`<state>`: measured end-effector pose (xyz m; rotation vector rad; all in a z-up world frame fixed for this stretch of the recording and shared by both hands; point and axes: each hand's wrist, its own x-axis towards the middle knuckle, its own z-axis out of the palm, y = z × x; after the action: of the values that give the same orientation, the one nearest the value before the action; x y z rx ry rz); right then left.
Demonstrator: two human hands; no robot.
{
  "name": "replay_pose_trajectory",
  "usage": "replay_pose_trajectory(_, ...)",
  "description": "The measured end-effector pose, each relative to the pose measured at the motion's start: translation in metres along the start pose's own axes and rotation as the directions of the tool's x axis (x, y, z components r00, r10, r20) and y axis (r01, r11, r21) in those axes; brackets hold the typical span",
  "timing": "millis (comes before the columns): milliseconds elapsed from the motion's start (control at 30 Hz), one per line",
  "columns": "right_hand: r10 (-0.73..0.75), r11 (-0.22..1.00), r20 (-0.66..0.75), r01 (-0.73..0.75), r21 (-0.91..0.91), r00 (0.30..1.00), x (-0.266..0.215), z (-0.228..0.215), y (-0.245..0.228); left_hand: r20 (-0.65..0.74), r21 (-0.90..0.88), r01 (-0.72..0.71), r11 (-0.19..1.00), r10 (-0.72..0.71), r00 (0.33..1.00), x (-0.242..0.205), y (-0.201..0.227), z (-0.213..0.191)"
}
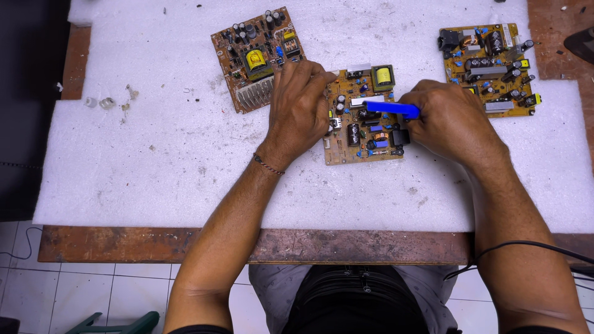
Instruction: The person uses a blue pen to point at components on three circuit boards laid on a white foam mat. They flip one board over to view the solder side, then return it and continue pointing at components on the other boards.
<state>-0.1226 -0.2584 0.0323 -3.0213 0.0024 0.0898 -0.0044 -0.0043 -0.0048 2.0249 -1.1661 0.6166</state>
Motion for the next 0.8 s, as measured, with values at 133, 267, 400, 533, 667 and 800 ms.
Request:
replay_pose_trajectory(133, 0.012, 1.0, 0.048, -0.011, -0.02, 0.999, 0.0, -0.006, -0.005, 0.046, 0.025, 0.005, 1.0, -0.007, 0.999, 0.001, 0.001, -0.001)
replay_pose_trajectory(267, 0.021, 0.988, -0.046, -0.014, 0.153, 0.999, -0.002, -0.013, -0.006, 0.113, 0.17, 0.011, 0.985, -0.031, 0.993, -0.002, 0.002, 0.0)
replay_pose_trajectory(400, 0.009, 0.969, -0.295, 0.064, 0.238, 0.955, -0.003, -0.007, 0.001, 0.227, 0.309, 0.004, 0.951, -0.077, 0.971, -0.003, 0.005, -0.001)
replay_pose_trajectory(533, 0.018, 0.969, -0.349, 0.069, 0.236, 0.937, 0.0, 0.001, 0.003, 0.225, 0.36, -0.015, 0.933, -0.072, 0.972, -0.003, 0.005, -0.002)
replay_pose_trajectory(667, -0.008, 0.969, -0.326, 0.088, 0.23, 0.945, 0.001, 0.0, -0.003, 0.238, 0.3, 0.01, 0.954, -0.085, 0.967, -0.005, 0.004, 0.0)
replay_pose_trajectory(800, 0.014, 0.972, -0.262, 0.048, 0.228, 0.965, 0.001, -0.001, -0.006, 0.254, 0.263, 0.029, 0.964, -0.099, 0.962, -0.006, 0.002, 0.002)
